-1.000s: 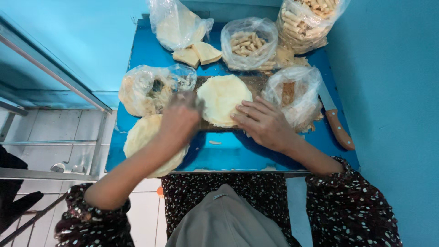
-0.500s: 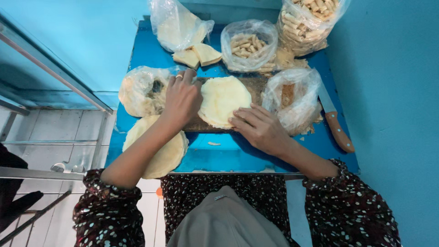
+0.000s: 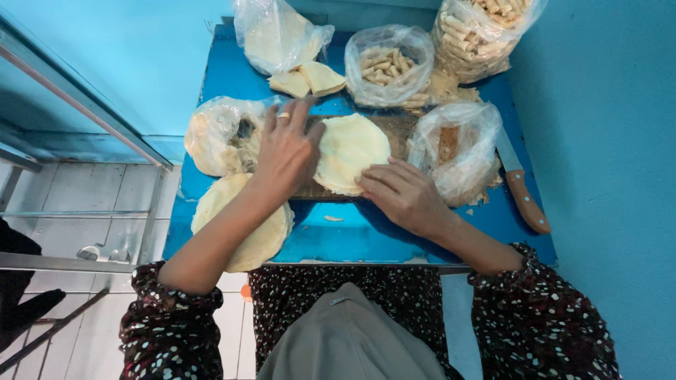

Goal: The person sits at a blue table and peels thin translucent layers off round dough discs by hand, stacking the separated sheets and setting pieces aside. They then use a knife to cut a dough disc on a wooden board and continue peeling and arranging the dough pieces among plastic bags of dough products.

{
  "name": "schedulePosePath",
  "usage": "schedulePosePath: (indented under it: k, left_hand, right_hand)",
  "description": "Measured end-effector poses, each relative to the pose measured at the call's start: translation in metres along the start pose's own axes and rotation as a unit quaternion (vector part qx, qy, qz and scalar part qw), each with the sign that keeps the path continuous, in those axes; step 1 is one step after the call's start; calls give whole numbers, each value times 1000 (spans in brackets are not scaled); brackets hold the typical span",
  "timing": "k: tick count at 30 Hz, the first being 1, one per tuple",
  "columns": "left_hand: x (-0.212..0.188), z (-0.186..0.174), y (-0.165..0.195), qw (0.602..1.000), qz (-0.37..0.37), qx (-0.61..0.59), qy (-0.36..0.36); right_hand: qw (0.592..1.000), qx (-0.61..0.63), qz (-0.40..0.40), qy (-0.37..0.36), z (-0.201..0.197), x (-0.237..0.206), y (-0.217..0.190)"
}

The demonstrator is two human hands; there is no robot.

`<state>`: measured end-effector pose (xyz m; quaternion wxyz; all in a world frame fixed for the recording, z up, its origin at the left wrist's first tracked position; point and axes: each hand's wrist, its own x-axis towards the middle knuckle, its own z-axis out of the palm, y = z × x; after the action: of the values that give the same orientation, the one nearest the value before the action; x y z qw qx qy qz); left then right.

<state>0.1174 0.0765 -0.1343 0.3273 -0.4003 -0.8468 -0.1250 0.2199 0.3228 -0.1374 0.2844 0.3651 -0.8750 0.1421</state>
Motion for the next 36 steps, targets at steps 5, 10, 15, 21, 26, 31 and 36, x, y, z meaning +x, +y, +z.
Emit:
schedulePosePath:
  k: [5,10,15,21,26,31,36]
  left_hand:
    - [4,-5,-5,973,69,-148,-162]
    - [4,-5,-11,962,75,-160,-207]
    - [6,-10,-10,961,119,-179,-177]
    - [7,-11,-8,952,138,-215,-171]
    - [10,-11,-11,947,145,-247,-147]
    - [10,-20,-8,951,143,-242,-130]
    - [8,-24,-6,948,152,-220,-171]
  right_hand:
    - [1000,6,5,3,1,1,0]
    - [1000,14,-11,6,0,0,2]
    - [1000,14,-15,11,0,-2,4]
    - [998,62,11,23,2,0,9]
    - [995,85,39,32,4,3,9]
    - [997,58,37,39,3,6,7]
    - [999,5,-23,32,-3,6,0]
